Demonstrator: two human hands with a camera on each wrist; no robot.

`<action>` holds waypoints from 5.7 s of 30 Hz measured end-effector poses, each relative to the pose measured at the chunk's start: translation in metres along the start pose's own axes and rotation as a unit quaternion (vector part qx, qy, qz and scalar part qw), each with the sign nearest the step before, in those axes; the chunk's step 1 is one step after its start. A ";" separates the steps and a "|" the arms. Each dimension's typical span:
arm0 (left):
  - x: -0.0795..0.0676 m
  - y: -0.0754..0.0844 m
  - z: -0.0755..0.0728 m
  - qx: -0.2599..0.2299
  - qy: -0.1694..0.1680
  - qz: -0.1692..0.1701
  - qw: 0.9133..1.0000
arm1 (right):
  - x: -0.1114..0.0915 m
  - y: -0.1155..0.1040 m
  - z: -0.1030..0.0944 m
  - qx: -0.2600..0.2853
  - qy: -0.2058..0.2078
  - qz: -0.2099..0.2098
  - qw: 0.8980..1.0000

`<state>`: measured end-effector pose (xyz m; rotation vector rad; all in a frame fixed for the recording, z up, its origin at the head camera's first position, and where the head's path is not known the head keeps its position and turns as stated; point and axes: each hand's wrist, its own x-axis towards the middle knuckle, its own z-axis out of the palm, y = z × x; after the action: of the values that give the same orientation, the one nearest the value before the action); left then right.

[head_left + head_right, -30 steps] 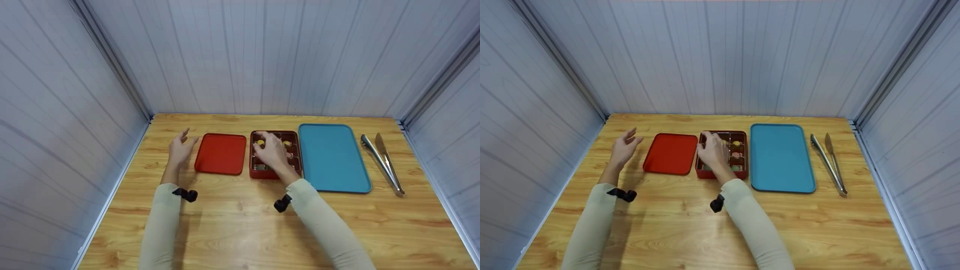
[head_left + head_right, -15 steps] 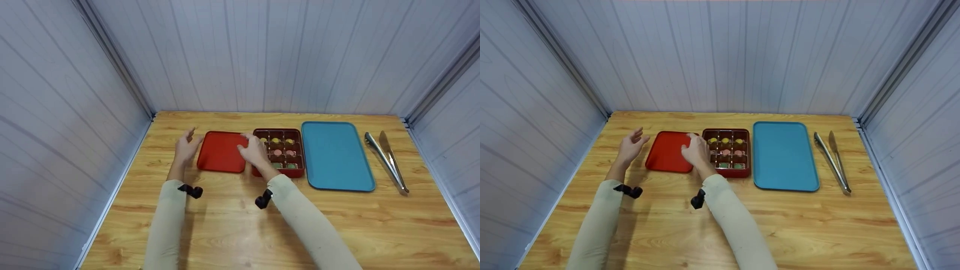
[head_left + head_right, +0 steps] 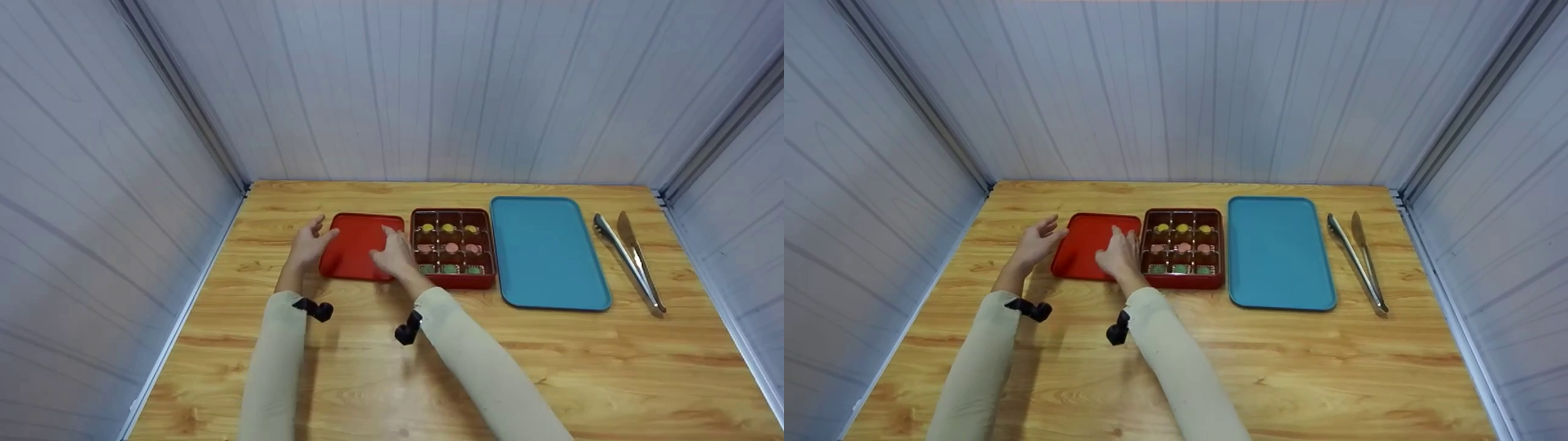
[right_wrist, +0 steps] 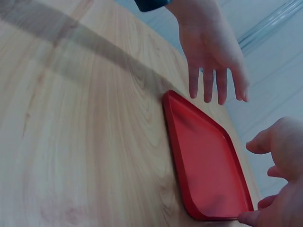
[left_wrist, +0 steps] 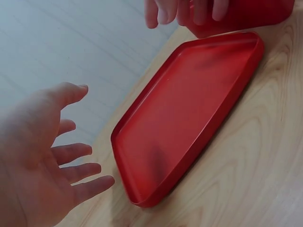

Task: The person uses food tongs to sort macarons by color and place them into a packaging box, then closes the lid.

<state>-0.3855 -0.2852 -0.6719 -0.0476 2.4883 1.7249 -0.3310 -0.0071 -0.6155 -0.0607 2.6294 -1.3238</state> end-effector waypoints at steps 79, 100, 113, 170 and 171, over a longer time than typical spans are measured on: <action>-0.120 0.126 0.011 0.148 0.021 -0.031 0.988 | 0.044 0.040 -0.031 0.010 -0.003 -0.029 1.000; -0.104 0.177 0.078 0.187 0.008 0.035 0.982 | -0.044 -0.001 -0.149 -0.005 0.006 0.006 1.000; -0.099 0.191 0.135 0.187 -0.022 0.064 0.980 | -0.068 0.024 -0.196 -0.038 0.031 0.010 0.999; -0.111 0.198 0.154 -0.096 0.018 0.213 0.972 | -0.063 0.060 -0.224 0.103 0.238 -0.168 0.951; -0.112 0.195 0.153 -0.095 0.017 0.208 0.973 | -0.064 0.061 -0.223 0.105 0.232 -0.168 0.952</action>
<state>-0.2804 -0.0772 -0.5309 0.4638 2.4784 2.1276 -0.3086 0.2139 -0.5253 -0.1971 2.9279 -1.9337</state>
